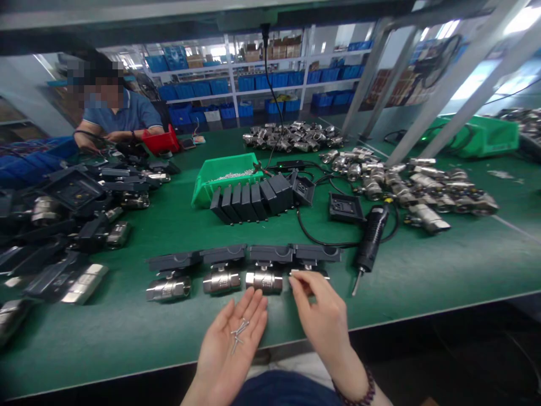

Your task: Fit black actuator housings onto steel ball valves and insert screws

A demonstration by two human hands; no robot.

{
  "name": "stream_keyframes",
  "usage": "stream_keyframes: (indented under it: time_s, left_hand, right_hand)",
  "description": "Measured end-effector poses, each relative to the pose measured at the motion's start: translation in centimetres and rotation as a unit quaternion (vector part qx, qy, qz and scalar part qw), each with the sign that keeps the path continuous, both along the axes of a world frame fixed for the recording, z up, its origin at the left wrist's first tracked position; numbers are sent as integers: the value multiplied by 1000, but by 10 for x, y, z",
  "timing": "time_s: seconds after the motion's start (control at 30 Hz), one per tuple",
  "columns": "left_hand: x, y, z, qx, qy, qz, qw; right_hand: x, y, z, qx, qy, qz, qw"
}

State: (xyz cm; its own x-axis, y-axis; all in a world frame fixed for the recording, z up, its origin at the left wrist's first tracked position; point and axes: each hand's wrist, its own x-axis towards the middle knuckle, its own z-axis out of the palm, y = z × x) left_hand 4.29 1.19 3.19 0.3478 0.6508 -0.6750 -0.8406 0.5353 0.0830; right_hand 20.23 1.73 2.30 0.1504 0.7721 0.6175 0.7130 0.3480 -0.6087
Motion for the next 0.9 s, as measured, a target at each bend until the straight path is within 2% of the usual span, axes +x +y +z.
stream_keyframes:
  time_s: [0.07,0.2,0.47,0.63,0.73,0.83,0.9]
  left_hand:
    - [1,0,-2,-6,6,2,1000]
    - [2,-1,-3,-14,9,-2,1000]
    - [-2,-2,0,-13,4,20,1000]
    - [-3,-3,1,-5,-2,25,1000]
    - [-3,-4,3,-2,-2,27,1000]
    - [-3,-5,4,6,-4,27,1000]
    - [-2,-6,4,18,-11,19,1000]
  right_hand:
    - [11,8,-5,25,-30,-44,998]
    - [18,19,-12,39,-60,-62,996]
    - [16,22,-7,20,-76,-70,994]
    - [18,24,-10,41,-65,-109,991]
    - [21,24,-9,29,-78,-102,991]
    - [19,16,1,29,-91,-88,992]
    - [11,5,10,36,-88,-37,995]
